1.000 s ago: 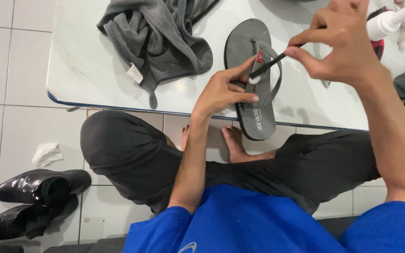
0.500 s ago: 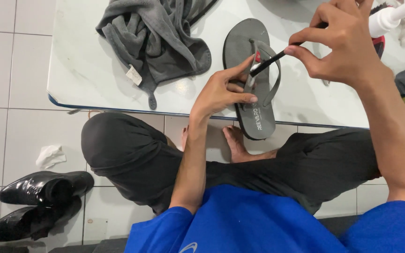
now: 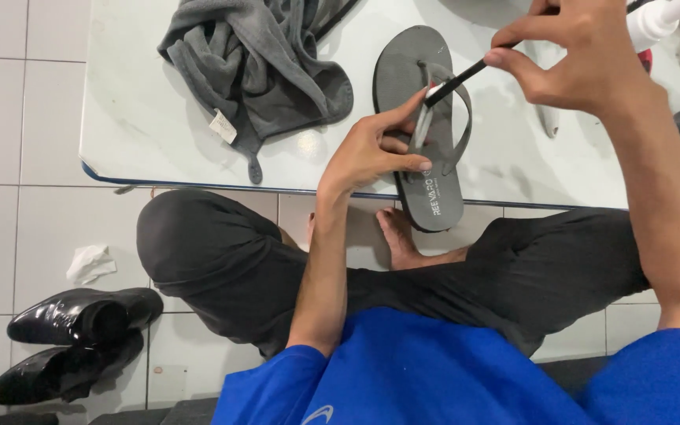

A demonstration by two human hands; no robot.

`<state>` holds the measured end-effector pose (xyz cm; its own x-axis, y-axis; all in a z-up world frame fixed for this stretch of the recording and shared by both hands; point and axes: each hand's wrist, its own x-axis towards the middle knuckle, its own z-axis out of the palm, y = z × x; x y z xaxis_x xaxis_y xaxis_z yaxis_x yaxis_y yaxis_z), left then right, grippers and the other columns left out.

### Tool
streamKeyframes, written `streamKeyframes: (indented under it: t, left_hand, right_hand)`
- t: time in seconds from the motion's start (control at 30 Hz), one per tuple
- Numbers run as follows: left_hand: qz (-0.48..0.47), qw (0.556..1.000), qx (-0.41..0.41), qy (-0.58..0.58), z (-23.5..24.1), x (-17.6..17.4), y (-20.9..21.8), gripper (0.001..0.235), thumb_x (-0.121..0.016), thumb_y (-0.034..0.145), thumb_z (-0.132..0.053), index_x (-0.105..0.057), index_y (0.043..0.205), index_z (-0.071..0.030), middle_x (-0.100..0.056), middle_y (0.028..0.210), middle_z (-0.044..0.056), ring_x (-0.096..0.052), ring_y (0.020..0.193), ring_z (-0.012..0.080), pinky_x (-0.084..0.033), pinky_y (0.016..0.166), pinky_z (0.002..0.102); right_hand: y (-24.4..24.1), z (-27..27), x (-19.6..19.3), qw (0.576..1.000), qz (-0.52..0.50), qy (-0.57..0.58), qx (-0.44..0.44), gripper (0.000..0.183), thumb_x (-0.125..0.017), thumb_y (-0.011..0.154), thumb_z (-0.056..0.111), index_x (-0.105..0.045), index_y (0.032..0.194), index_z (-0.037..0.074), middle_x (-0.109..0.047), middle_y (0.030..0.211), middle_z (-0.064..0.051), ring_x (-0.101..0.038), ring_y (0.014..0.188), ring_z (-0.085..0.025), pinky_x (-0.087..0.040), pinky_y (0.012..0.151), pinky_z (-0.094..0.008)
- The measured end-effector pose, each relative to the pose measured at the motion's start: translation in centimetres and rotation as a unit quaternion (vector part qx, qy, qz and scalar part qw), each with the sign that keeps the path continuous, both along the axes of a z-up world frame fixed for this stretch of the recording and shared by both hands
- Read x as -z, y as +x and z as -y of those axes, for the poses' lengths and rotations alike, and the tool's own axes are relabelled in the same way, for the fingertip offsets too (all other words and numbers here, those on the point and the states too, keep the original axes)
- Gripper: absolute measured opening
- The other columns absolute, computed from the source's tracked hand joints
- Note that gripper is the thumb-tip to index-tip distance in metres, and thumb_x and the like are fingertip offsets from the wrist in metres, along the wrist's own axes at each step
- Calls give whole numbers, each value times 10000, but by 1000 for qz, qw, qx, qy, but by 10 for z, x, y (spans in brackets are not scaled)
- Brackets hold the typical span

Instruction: The person applies a white cleaning liquid to a gray flip-flop, scrubs the strap and sole with a brush, and wipes it with a gray cloth. The person repeats this process on the second flip-flop, scrubbing and wiping both items.

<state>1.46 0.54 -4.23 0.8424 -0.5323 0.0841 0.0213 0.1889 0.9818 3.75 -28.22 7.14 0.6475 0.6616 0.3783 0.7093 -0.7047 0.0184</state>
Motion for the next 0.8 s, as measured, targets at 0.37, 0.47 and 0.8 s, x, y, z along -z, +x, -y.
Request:
streamKeyframes:
  t: [0.37,0.47,0.8]
  left_hand:
    - [5,999,-3,38,-2,-3,-2,939,-932,643,10,-563,1470,-240,-689,1046,91,-547,645,54,-496,584,195]
    - [15,1000,3,23,-1,-4,0,930,-926,676,34,-546,1486,-221,-684,1025,78,-543,631,47,-479,562,184]
    - [11,1000,18,11,-1,-4,2,937,-922,670,34,-538,1491,-201,-680,1094,114,-606,662,75,-502,574,201]
  right_hand:
    - [-4,-14,8,998,-58,8,-1,133,-911,972,274,-837,919,178,-474,803,9,-423,943,-225,-249,1015,-442]
    - [5,3,8,998,-63,8,-4,104,-946,1017,109,-858,1028,53,-438,798,-44,-343,728,-177,-280,766,-329]
    - [-9,-12,8,999,-15,31,18,83,-941,1001,100,-874,1037,66,-560,910,-71,-443,857,-238,-291,858,-397]
